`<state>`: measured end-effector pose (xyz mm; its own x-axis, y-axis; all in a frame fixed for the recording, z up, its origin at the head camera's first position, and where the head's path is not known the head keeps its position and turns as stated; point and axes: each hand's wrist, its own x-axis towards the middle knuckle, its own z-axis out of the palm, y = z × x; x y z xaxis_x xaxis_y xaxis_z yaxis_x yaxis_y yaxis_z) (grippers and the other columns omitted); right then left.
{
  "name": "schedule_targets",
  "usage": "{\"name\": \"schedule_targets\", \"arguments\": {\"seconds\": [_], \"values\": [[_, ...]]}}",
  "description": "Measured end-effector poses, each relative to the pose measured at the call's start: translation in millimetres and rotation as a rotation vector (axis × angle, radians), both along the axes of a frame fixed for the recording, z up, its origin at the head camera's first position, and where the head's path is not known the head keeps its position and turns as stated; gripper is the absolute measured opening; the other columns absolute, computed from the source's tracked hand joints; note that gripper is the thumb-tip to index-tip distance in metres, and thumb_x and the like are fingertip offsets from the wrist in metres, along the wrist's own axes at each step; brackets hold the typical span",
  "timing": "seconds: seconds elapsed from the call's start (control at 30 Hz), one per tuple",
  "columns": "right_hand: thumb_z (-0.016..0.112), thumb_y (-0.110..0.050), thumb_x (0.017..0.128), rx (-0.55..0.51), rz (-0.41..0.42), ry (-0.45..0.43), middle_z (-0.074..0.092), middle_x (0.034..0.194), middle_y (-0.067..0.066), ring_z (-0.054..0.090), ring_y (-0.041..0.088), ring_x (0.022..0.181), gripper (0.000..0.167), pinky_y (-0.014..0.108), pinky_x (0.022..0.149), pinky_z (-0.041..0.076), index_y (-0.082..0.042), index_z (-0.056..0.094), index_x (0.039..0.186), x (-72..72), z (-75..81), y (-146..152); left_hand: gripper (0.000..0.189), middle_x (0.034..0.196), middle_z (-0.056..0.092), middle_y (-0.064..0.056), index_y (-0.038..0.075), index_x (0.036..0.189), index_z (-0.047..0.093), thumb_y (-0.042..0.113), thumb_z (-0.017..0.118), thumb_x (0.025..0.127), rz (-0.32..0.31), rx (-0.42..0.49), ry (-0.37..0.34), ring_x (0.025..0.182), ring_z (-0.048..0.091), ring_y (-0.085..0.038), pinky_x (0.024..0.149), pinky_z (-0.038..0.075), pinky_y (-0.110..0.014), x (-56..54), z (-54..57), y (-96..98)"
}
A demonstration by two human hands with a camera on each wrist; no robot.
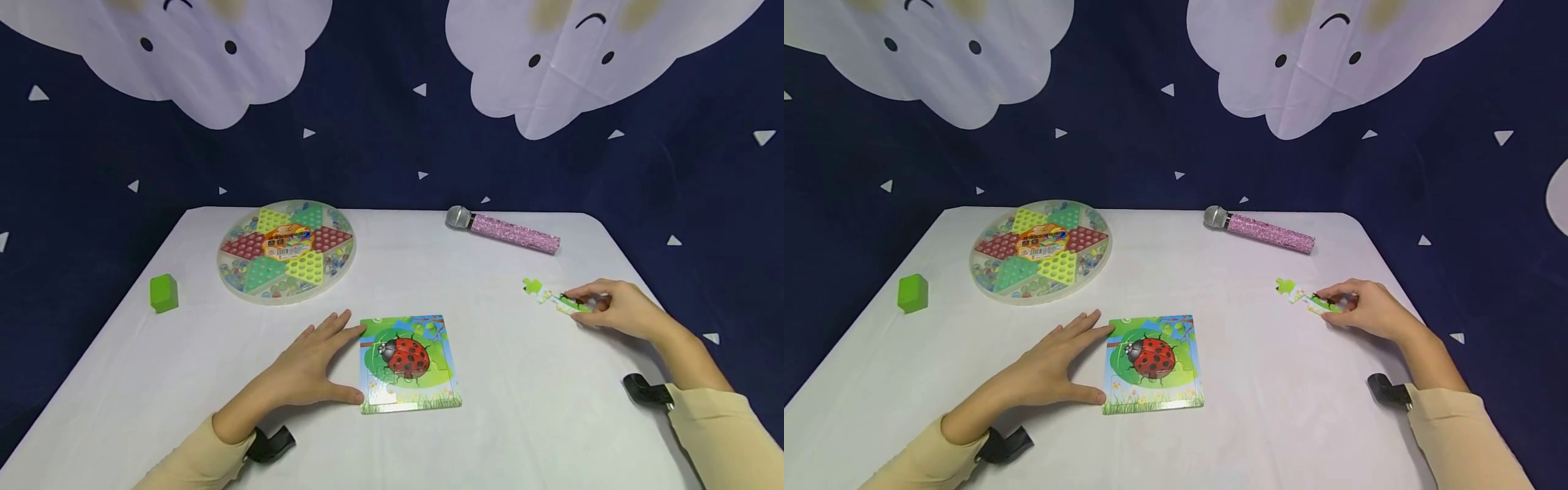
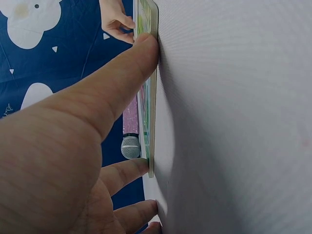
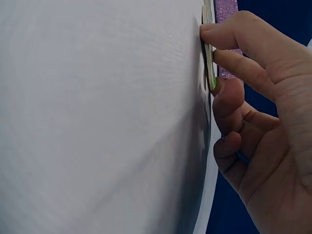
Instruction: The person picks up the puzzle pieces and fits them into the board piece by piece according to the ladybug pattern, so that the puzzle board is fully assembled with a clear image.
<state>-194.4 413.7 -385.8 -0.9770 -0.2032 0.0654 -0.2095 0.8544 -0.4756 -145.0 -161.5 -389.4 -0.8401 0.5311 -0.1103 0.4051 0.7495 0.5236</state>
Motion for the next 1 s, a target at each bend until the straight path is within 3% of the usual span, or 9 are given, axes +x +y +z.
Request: {"name": "schedule_targets", "arguments": {"seconds": [0.37, 0.67, 1.0], "values": [[0.092, -0.017, 0.082, 0.015, -0.022, -0.007, 0.069, 0.094, 0.005, 0.049, 0.003, 0.064, 0.044, 0.024, 0.054, 0.04, -0.004, 0.079, 0.122, 2.5, 4.9, -5.4, 0.114, 0.178, 0.026, -0.019, 0.015, 0.164, 0.046, 0.062, 0.094, 0.072, 0.002, 0.005, 0.0, 0.165, 0.023, -0.045, 0.13, 0.021, -0.073, -1.4, -0.6, -1.3], [0.092, -0.019, 0.083, 0.003, 0.0, -0.013, 0.06, 0.08, 0.0, 0.045, 0.003, 0.061, 0.044, 0.025, 0.051, 0.037, -0.006, 0.079, 0.123, 1.0, 6.4, -15.4, 0.113, 0.178, 0.026, -0.019, 0.015, 0.164, 0.046, 0.061, 0.094, 0.072, 0.0, 0.01, -0.002, 0.165, 0.023, -0.045, 0.13, 0.021, -0.073, -0.6, 0.9, -0.3], [0.092, -0.015, 0.083, -0.04, 0.082, 0.014, 0.068, 0.097, 0.003, 0.049, 0.003, 0.06, 0.041, 0.023, 0.05, 0.041, -0.012, 0.079, 0.122, 1.9, 16.5, -42.1, 0.113, 0.178, 0.026, -0.019, 0.015, 0.164, 0.046, 0.061, 0.094, 0.072, 0.001, 0.008, -0.003, 0.165, 0.023, -0.045, 0.13, 0.021, -0.073, -0.9, 0.1, -1.0]]}}
